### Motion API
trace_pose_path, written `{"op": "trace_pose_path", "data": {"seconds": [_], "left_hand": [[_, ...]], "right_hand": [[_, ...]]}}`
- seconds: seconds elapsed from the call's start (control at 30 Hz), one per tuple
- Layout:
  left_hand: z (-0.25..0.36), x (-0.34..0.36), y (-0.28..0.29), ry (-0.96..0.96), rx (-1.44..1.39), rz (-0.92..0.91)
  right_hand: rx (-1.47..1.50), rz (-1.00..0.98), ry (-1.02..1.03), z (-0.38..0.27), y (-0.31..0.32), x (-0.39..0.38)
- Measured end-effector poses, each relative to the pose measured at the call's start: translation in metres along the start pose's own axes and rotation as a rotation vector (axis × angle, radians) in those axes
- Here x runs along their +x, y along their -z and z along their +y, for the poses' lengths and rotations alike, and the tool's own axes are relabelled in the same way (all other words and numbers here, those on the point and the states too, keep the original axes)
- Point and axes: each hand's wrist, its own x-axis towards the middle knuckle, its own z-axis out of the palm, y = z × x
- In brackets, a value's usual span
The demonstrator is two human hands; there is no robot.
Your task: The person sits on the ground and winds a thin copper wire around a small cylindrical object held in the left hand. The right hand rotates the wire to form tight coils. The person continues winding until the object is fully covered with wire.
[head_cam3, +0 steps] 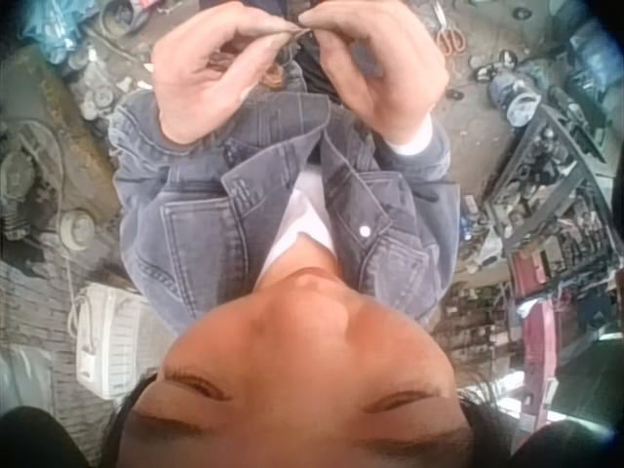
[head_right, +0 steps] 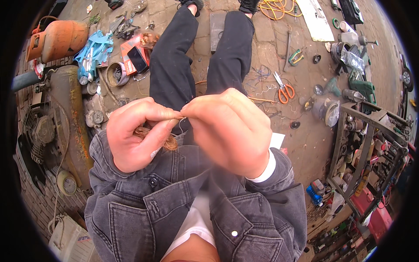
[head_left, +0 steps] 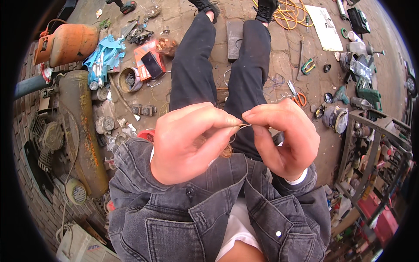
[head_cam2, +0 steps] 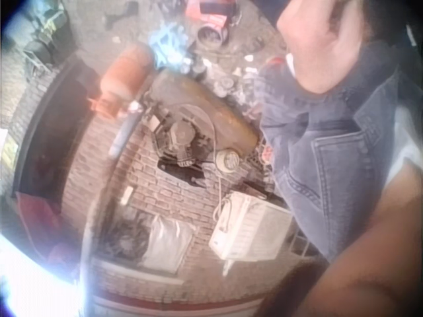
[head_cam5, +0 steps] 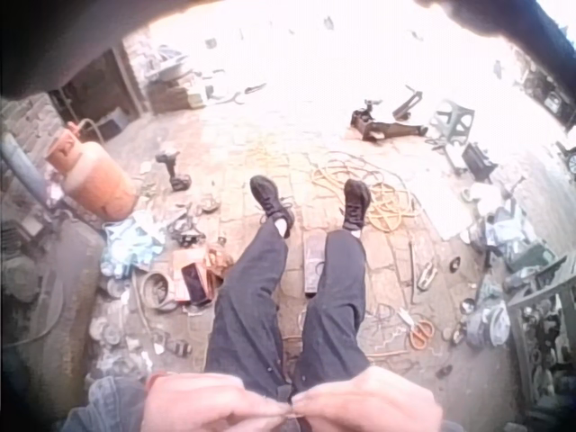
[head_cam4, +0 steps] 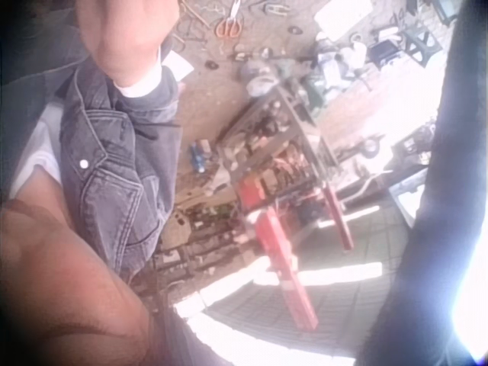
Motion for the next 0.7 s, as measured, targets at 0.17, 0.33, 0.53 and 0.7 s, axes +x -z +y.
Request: {"op": "trace_pose_path", "data": {"seconds": [0.17, 0.33, 0.53, 0.7], "left_hand": [[-0.001, 0.001, 0.0, -0.041, 0.017, 0.011], [0.002, -0.002, -0.003, 0.045, -0.113, 0.029], [0.006, -0.003, -0.01, 0.082, -0.139, 0.124], [-0.001, 0.003, -0.015, -0.136, 0.09, 0.128]], "right_hand": [[0.131, -0.068, -0.062, -0.001, 0.003, 0.002], [0.379, 0.016, -0.198, 0.0, -0.008, -0.008], [0.24, 0.165, -0.131, 0.002, -0.004, -0.01], [-0.152, 0.045, 0.051, -0.005, 0.002, 0.001]]}}
